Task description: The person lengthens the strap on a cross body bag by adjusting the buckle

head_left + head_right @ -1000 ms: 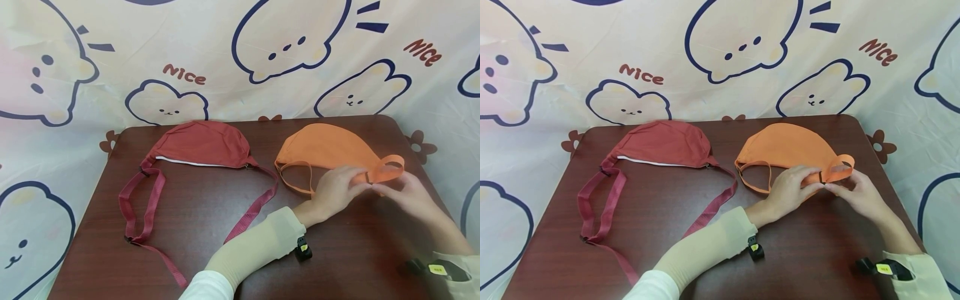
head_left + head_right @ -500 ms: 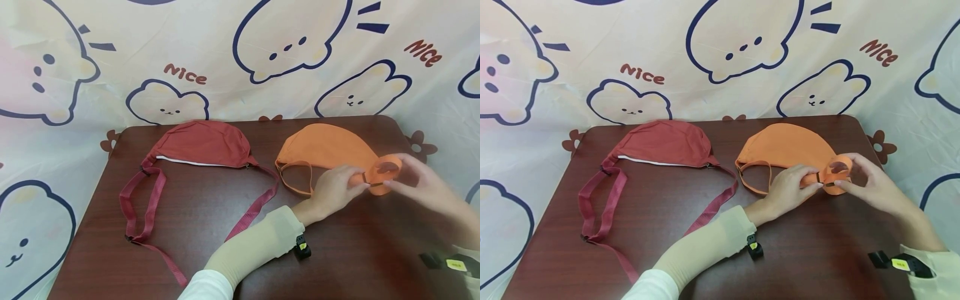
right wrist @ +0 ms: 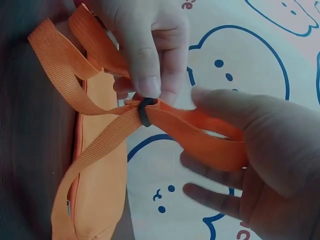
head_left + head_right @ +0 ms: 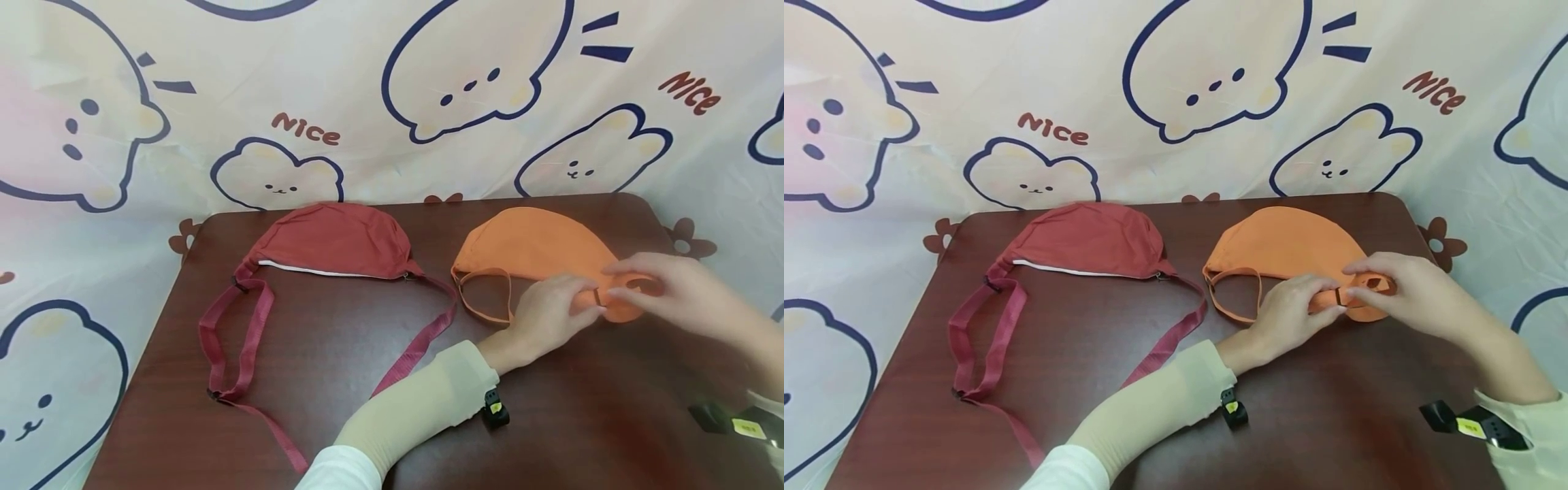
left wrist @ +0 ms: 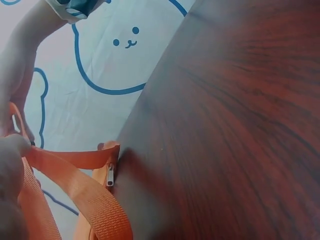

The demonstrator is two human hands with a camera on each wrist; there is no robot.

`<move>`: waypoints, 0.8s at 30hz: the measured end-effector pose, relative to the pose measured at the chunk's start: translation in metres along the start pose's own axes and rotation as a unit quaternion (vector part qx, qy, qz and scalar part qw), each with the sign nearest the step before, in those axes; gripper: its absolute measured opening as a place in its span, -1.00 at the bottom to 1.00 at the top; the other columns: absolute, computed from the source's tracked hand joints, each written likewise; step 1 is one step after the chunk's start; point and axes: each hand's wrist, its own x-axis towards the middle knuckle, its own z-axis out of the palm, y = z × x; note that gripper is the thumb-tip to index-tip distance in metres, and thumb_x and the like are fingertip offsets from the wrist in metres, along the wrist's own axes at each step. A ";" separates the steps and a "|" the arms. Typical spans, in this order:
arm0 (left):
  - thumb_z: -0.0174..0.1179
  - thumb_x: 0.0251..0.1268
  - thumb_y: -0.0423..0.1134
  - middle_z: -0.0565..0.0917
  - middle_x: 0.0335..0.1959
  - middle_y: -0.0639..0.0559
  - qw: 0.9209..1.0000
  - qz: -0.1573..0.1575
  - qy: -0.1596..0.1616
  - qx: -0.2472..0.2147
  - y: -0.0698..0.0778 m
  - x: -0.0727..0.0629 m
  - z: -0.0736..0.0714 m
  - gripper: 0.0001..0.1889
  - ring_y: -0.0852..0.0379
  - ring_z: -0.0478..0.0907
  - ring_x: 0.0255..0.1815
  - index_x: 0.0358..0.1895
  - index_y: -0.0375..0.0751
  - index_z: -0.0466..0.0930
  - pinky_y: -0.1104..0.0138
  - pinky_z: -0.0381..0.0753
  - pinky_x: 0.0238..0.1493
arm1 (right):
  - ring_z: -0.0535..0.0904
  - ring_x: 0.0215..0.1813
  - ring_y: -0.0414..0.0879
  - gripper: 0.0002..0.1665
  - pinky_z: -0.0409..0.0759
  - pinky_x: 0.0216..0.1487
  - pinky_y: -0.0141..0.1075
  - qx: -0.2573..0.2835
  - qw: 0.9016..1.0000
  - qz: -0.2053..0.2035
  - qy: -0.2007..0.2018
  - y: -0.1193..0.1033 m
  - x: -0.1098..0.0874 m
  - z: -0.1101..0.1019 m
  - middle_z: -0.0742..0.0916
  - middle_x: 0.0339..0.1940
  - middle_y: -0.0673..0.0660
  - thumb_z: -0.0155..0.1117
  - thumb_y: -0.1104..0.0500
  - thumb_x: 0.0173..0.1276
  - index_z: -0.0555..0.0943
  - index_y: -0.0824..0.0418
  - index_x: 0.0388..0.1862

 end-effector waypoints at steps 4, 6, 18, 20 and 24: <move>0.24 0.45 0.08 0.67 0.11 0.26 1.000 0.002 0.002 0.004 -0.001 -0.001 0.001 -0.63 0.40 0.56 0.09 0.19 0.05 0.66 0.63 0.44 0.02 | 0.57 -0.13 -0.46 -0.54 0.42 -0.13 -0.75 -0.032 0.999 -0.011 -0.021 0.003 -0.002 -0.003 0.81 -0.12 0.10 0.65 0.28 0.06 0.75 0.21 -0.02; 0.24 0.45 0.08 0.67 0.11 0.26 1.000 0.002 0.001 0.004 0.000 -0.001 0.001 -0.63 0.41 0.56 0.09 0.19 0.05 0.66 0.63 0.44 0.02 | 0.60 -0.15 -0.40 -0.55 0.43 -0.15 -0.74 -0.038 0.999 -0.005 -0.028 0.004 -0.004 -0.004 0.80 -0.12 0.08 0.64 0.30 0.06 0.75 0.21 -0.02; 0.25 0.43 0.08 0.66 0.11 0.30 1.000 0.013 -0.009 0.002 0.001 -0.004 -0.001 -0.63 0.44 0.54 0.03 0.21 0.10 0.65 0.64 0.41 -0.02 | 0.51 -0.37 -0.31 -0.59 0.48 -0.29 -0.63 -0.054 0.998 -0.003 -0.028 0.013 -0.016 -0.007 0.70 -0.36 -0.21 0.69 0.33 -0.05 0.75 0.10 -0.19; 0.26 0.43 0.08 0.67 0.09 0.30 1.000 0.019 -0.006 0.011 0.000 -0.004 -0.001 -0.63 0.43 0.54 -0.01 0.20 0.10 0.66 0.64 0.41 -0.06 | 0.51 -0.36 -0.32 -0.60 0.47 -0.28 -0.64 -0.049 0.998 0.013 -0.031 0.016 -0.018 -0.010 0.71 -0.34 -0.20 0.68 0.31 -0.02 0.76 0.10 -0.17; 0.26 0.42 0.10 0.68 0.05 0.30 0.999 0.027 -0.005 0.029 -0.003 -0.005 -0.004 -0.62 0.44 0.55 -0.05 0.19 0.10 0.67 0.63 0.41 -0.08 | 0.52 -0.33 -0.33 -0.59 0.48 -0.29 -0.65 -0.054 0.998 0.031 -0.024 0.020 -0.023 -0.016 0.76 -0.29 -0.08 0.68 0.31 -0.01 0.76 0.15 -0.14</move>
